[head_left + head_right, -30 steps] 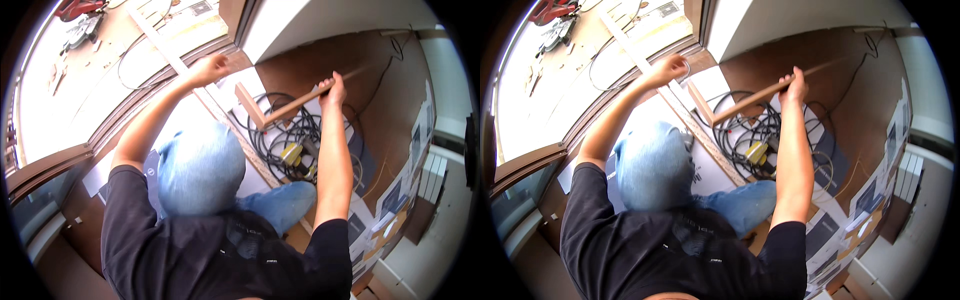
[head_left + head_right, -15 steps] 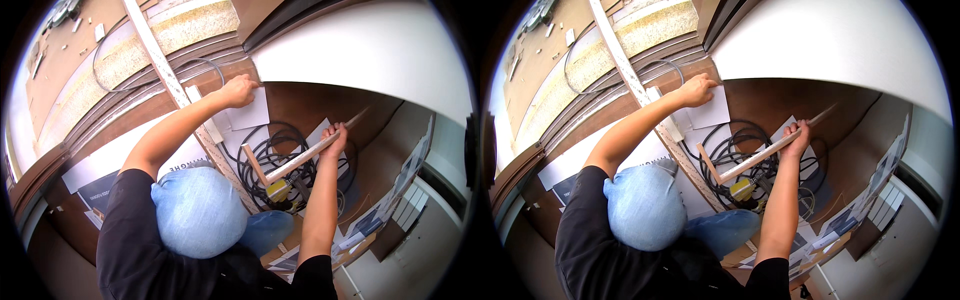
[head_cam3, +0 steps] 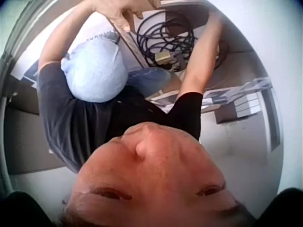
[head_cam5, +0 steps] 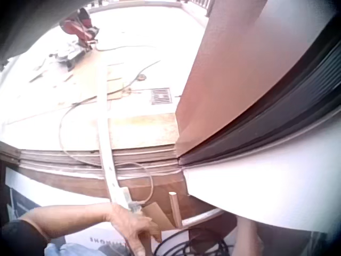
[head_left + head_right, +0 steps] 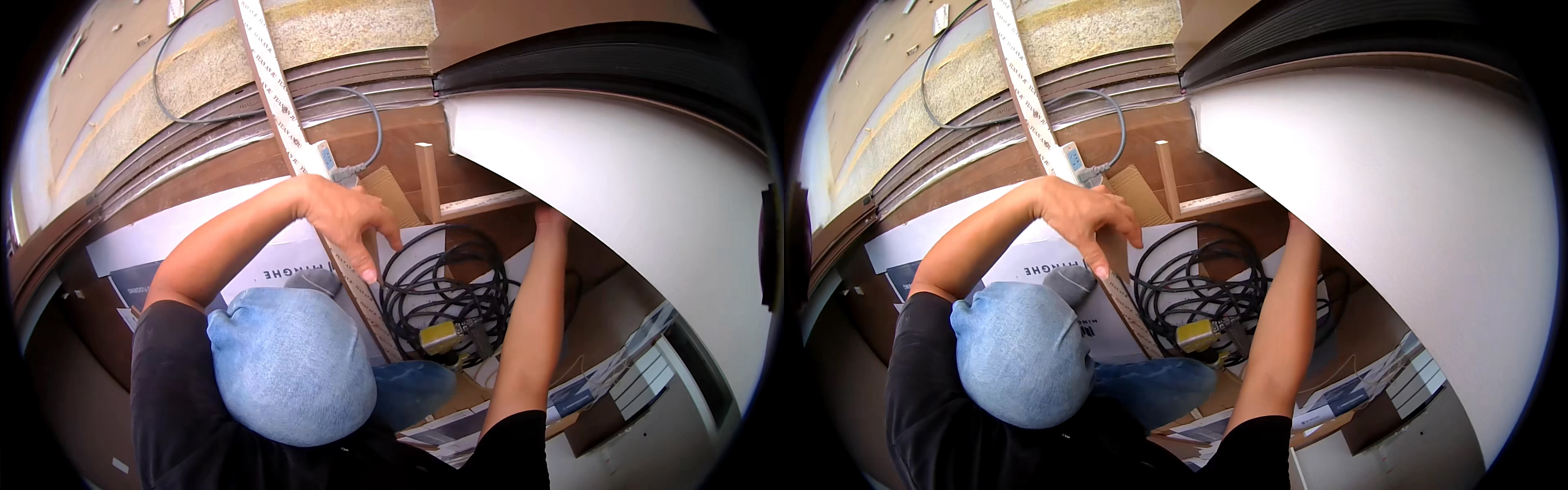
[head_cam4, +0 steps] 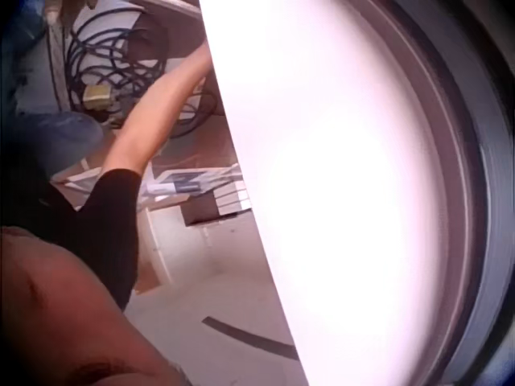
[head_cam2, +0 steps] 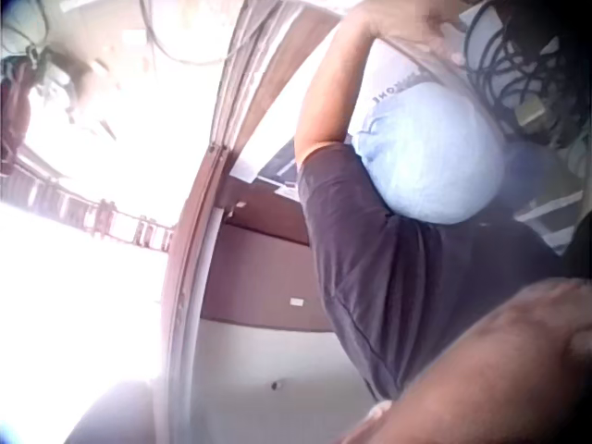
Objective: The person installs a wood baseboard along a wall by first cutting the corner with a pneumatic cutter, then hammering the piece into place against the wall and securing it with a pneumatic nail gun.
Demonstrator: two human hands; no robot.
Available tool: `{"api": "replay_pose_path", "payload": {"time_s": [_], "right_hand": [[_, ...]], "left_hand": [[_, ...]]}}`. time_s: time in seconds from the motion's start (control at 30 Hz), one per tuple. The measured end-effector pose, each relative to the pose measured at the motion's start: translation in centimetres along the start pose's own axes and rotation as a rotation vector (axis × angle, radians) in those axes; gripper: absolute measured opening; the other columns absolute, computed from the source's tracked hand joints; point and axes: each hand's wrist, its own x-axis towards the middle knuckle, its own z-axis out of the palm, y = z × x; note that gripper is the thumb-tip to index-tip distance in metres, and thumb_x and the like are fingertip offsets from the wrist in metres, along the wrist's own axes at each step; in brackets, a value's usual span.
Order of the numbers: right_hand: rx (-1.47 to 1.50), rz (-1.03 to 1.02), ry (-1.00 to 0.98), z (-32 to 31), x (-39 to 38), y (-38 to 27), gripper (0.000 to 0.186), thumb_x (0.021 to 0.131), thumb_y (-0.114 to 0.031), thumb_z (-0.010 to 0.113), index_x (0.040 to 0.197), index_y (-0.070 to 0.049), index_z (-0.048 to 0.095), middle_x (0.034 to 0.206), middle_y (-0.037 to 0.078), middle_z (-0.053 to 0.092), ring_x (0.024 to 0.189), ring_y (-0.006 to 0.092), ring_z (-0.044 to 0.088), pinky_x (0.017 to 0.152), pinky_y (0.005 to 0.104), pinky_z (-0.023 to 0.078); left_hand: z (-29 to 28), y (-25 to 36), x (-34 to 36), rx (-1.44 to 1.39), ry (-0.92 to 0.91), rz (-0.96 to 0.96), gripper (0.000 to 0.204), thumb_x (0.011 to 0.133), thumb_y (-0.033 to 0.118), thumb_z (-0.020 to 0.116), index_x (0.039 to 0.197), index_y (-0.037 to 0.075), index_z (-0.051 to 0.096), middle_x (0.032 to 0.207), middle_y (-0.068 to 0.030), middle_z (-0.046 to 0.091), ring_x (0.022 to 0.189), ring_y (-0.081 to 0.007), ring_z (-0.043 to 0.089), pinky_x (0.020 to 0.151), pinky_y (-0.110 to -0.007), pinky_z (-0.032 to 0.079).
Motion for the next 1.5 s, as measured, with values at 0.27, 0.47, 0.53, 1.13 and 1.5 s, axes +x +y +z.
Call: {"api": "replay_pose_path", "payload": {"time_s": [0.27, 0.47, 0.53, 1.13, 1.5], "right_hand": [[-0.047, -0.027, -0.079, 1.2, 5.4, 3.0, 0.055, 0.105, -0.039, 0.058, 0.149, -0.008, 0.047, 0.145, 0.009, 0.056, 0.124, 0.0253, 0.060, 0.101, 0.0437, 0.054], [-0.279, -0.079, 0.116, -0.6, -0.4, 6.4, 0.055, 0.105, -0.037, 0.059, 0.150, -0.008, 0.046, 0.145, 0.009, 0.056, 0.122, 0.0257, 0.060, 0.099, 0.0437, 0.054], [-0.344, 0.062, 0.082, 2.4, -5.3, 7.1, 0.056, 0.105, -0.034, 0.062, 0.151, -0.008, 0.044, 0.143, 0.009, 0.056, 0.117, 0.0262, 0.062, 0.094, 0.0424, 0.055], [-0.002, 0.118, 0.037, 7.5, -8.4, 8.5, 0.052, 0.099, -0.008, 0.067, 0.147, -0.008, 0.045, 0.144, 0.011, 0.057, 0.126, 0.0284, 0.060, 0.097, 0.0496, 0.052], [-0.003, 0.165, -0.065, 6.3, -7.0, 8.6, 0.052, 0.100, -0.009, 0.066, 0.149, -0.008, 0.046, 0.143, 0.010, 0.057, 0.128, 0.0290, 0.058, 0.103, 0.0476, 0.051]], "left_hand": [[-3.5, -4.6, 6.5, -0.376, 0.467, -0.584, 0.059, 0.101, 0.060, 0.059, 0.111, 0.002, 0.063, 0.105, -0.0175, 0.069, 0.101, -0.0276, 0.067, 0.088, -0.041, 0.053], [-1.8, -5.9, 10.1, -0.348, 0.657, -0.531, 0.044, 0.102, 0.046, 0.063, 0.103, 0.002, 0.062, 0.106, -0.0213, 0.069, 0.104, -0.0344, 0.067, 0.089, -0.043, 0.052], [-1.6, -5.8, 9.8, -0.454, 0.757, -0.528, 0.038, 0.101, 0.039, 0.066, 0.102, 0.001, 0.062, 0.103, -0.0209, 0.068, 0.100, -0.0339, 0.067, 0.089, -0.042, 0.052], [-0.3, -5.6, 11.5, -0.062, 0.909, -0.356, 0.042, 0.097, 0.033, 0.069, 0.111, -0.003, 0.050, 0.106, -0.0252, 0.060, 0.097, -0.0442, 0.064, 0.085, -0.048, 0.053], [0.6, -5.5, 13.6, 0.190, 0.940, -0.395, 0.052, 0.094, 0.034, 0.072, 0.103, -0.011, 0.047, 0.100, -0.0299, 0.057, 0.087, -0.0455, 0.067, 0.073, -0.045, 0.059]]}}
